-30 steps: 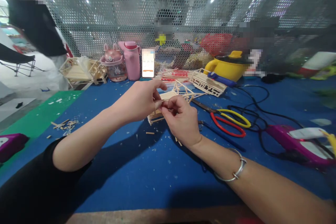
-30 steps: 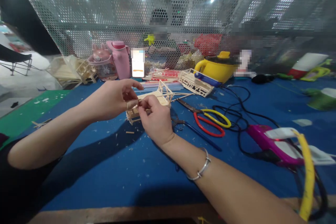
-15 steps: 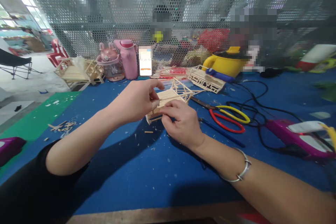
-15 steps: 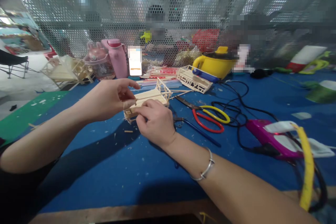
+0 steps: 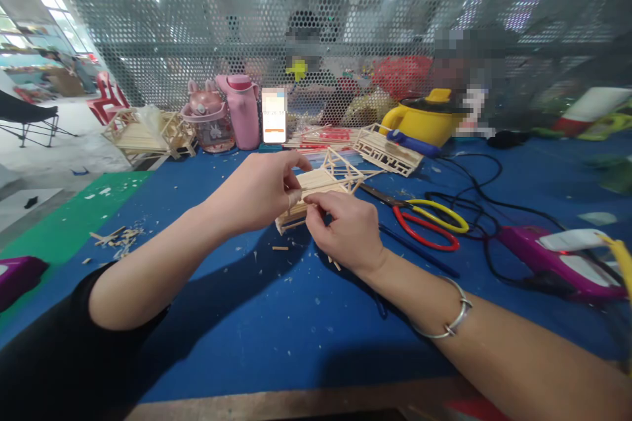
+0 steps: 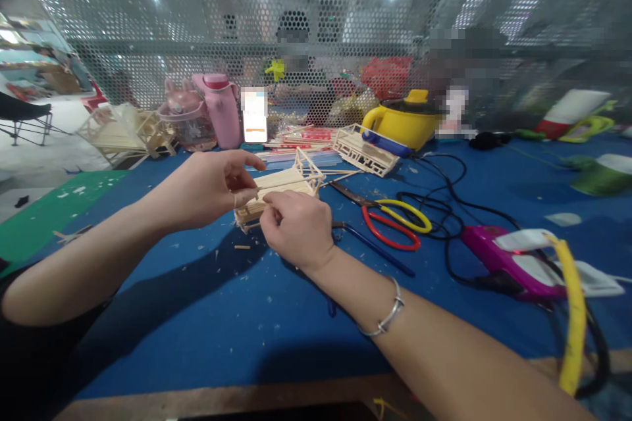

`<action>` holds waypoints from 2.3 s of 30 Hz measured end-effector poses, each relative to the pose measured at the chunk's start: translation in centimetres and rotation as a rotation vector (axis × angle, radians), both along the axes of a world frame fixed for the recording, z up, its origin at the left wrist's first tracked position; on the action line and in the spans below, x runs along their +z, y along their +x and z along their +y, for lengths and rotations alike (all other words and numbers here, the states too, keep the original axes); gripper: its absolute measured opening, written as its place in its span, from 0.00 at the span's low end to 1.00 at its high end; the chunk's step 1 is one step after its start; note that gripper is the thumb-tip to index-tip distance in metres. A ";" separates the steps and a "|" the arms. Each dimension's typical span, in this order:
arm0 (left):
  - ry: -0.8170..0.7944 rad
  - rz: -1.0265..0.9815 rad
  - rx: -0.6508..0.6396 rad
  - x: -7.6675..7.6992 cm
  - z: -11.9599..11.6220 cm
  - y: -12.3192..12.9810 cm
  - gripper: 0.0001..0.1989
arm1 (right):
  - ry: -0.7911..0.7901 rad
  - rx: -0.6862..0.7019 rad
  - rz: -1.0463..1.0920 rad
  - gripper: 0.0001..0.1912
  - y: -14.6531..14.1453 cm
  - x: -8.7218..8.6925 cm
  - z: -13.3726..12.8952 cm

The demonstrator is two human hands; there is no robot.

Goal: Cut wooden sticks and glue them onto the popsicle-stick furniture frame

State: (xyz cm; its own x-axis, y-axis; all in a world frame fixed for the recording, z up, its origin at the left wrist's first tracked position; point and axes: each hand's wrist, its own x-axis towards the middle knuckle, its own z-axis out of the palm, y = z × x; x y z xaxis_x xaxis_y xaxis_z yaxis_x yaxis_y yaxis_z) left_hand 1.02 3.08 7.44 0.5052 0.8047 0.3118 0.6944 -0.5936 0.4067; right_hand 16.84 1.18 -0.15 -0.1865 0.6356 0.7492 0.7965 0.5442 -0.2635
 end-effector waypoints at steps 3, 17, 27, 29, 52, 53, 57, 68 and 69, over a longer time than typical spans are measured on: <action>-0.001 0.000 -0.007 0.0 0.0 0.0 0.18 | -0.023 0.006 0.016 0.08 -0.2 0.1 -0.1; -0.141 -0.064 -0.030 0.7 0.4 -0.8 0.23 | -0.049 0.047 0.026 0.11 -0.6 0.1 0.4; -0.254 -0.117 -0.029 0.9 0.8 -1.3 0.25 | -0.061 0.067 -0.024 0.13 -0.9 0.2 0.2; -0.220 -0.068 -0.036 1.0 0.7 -1.3 0.25 | -0.072 0.080 -0.006 0.13 -1.1 0.3 0.2; -0.006 0.040 -0.038 0.0 0.4 -0.5 0.20 | -0.157 0.102 0.048 0.12 -0.6 0.4 0.3; -0.003 0.035 -0.033 0.0 0.4 -0.5 0.20 | -0.157 0.112 0.046 0.12 -0.4 0.5 0.3; -0.004 0.022 -0.017 0.0 0.3 -0.5 0.18 | -0.114 0.063 0.067 0.11 0.5 0.8 0.5; -0.015 0.009 -0.010 0.0 0.2 -0.4 0.18 | -0.119 0.051 0.018 0.11 0.2 0.5 0.3; -0.015 0.013 -0.010 0.0 0.2 -0.4 0.18 | -0.124 0.060 0.003 0.11 0.1 0.5 0.3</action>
